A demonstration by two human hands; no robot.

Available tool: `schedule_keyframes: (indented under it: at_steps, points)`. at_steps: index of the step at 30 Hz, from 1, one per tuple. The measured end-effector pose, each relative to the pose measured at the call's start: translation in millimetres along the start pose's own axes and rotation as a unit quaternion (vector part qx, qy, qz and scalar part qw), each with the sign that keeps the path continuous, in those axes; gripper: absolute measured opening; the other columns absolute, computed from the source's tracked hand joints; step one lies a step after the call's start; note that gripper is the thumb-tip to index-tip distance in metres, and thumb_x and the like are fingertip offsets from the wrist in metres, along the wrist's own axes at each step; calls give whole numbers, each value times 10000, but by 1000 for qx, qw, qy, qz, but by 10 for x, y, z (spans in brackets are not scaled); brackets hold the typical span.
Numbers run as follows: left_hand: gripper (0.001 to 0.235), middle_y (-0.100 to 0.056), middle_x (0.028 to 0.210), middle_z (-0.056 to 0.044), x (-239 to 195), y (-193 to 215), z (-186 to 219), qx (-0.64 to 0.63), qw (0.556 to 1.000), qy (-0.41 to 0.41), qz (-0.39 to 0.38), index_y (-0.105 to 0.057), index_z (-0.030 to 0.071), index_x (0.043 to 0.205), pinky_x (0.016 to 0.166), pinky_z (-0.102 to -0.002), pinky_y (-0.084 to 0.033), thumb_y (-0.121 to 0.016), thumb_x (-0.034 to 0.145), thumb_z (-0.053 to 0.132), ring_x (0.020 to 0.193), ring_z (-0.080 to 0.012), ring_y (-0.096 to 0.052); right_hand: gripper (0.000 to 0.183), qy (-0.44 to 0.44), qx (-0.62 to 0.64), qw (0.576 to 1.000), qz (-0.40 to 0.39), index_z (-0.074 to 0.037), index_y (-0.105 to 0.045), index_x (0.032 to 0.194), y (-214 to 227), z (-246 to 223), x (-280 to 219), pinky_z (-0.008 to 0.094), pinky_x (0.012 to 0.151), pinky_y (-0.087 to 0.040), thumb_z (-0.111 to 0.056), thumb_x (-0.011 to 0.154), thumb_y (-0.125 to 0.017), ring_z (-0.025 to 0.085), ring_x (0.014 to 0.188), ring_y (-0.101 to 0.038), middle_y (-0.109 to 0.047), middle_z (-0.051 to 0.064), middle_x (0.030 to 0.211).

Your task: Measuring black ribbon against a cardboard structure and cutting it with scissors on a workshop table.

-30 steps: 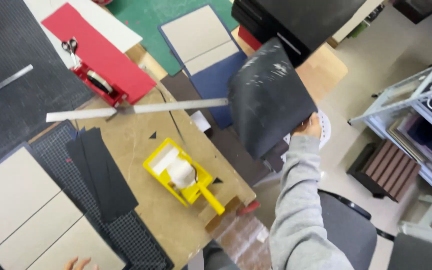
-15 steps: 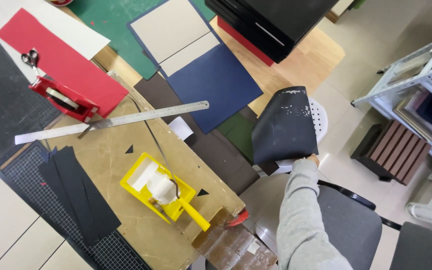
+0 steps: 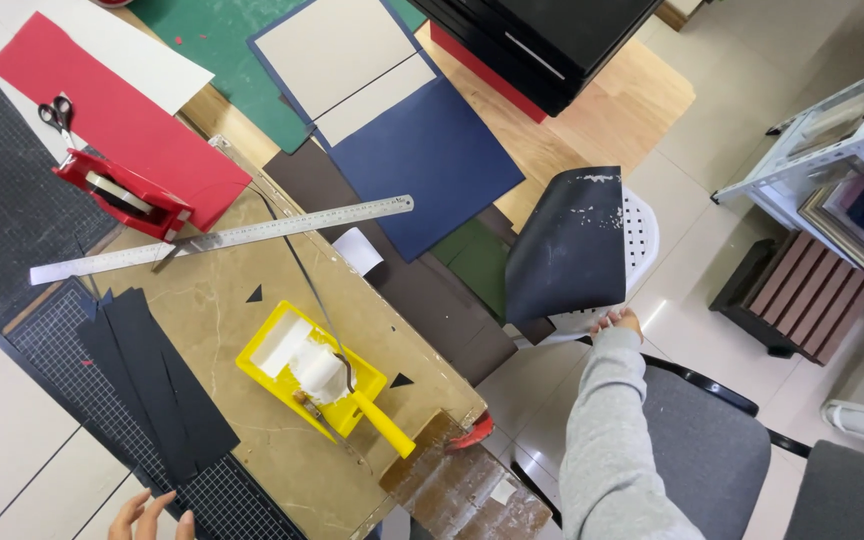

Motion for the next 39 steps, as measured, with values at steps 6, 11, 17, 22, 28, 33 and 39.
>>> schedule_keyframes:
  at_steps: [6,11,17,22,28,33,39]
  points:
    - [261,-746,1107,9,-34,306,196,6,991,-108,83,-699,148,864,1011,-419,-491,-885,758,297,1037,-191,-713,113,49,-8,998,-37,-118,-534,981,124,64,562,414,444,-332,-124,868,-540,228,583,-559,-689,65,968]
    - [181,-752,888,153,-342,-41,-409,71,997,-29,14,-726,319,802,897,-330,-435,-779,788,492,861,-91,-706,124,425,-110,867,-234,-18,-616,953,629,-612,481,558,491,-534,-113,889,-569,373,714,-680,-667,210,892]
    - [145,-783,911,70,-993,-234,-1249,-9,995,90,-28,-790,250,863,829,-395,-476,-751,828,385,909,-183,-723,37,563,93,752,-329,7,-628,935,321,-387,-2447,354,478,-463,2,966,-608,251,560,-564,-619,187,727]
    - [107,-742,910,10,-1765,8,-1910,-85,957,276,-23,-723,220,851,742,-449,-462,-655,893,293,866,-293,-682,190,625,-84,608,-483,47,-640,1092,342,596,-4529,319,799,-571,-26,1135,-470,237,806,-625,-614,157,923]
    - [203,-723,962,-75,-2600,394,-2802,-48,930,346,109,-699,140,927,803,-467,-460,-554,988,268,922,-345,-628,113,614,-127,379,-681,114,-614,1082,846,2548,-6131,392,855,-484,21,1145,-596,307,788,-609,-632,240,903]
    - [532,-586,690,52,-3085,369,-3690,5,904,418,87,-533,234,670,798,-430,-535,-572,999,650,870,-220,-666,78,451,-250,358,-779,29,-716,1071,1375,4643,-6265,391,744,-547,46,1007,-676,247,742,-638,-681,166,852]
    - [1348,-177,1674,-140,-2483,724,-3701,-63,958,255,-113,-224,267,1615,1122,-572,-378,-897,522,680,1494,-404,-283,313,329,-690,35,-644,-169,-706,1253,2574,6964,-5941,473,918,-597,-183,942,-681,345,1056,-738,-784,137,1085]
Point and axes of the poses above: each hand's wrist, its own x-axis towards the middle knuckle, its own y-axis out of the back of the hand, z = x × y, the point moved 5 cm from there along x, towards the middle knuckle
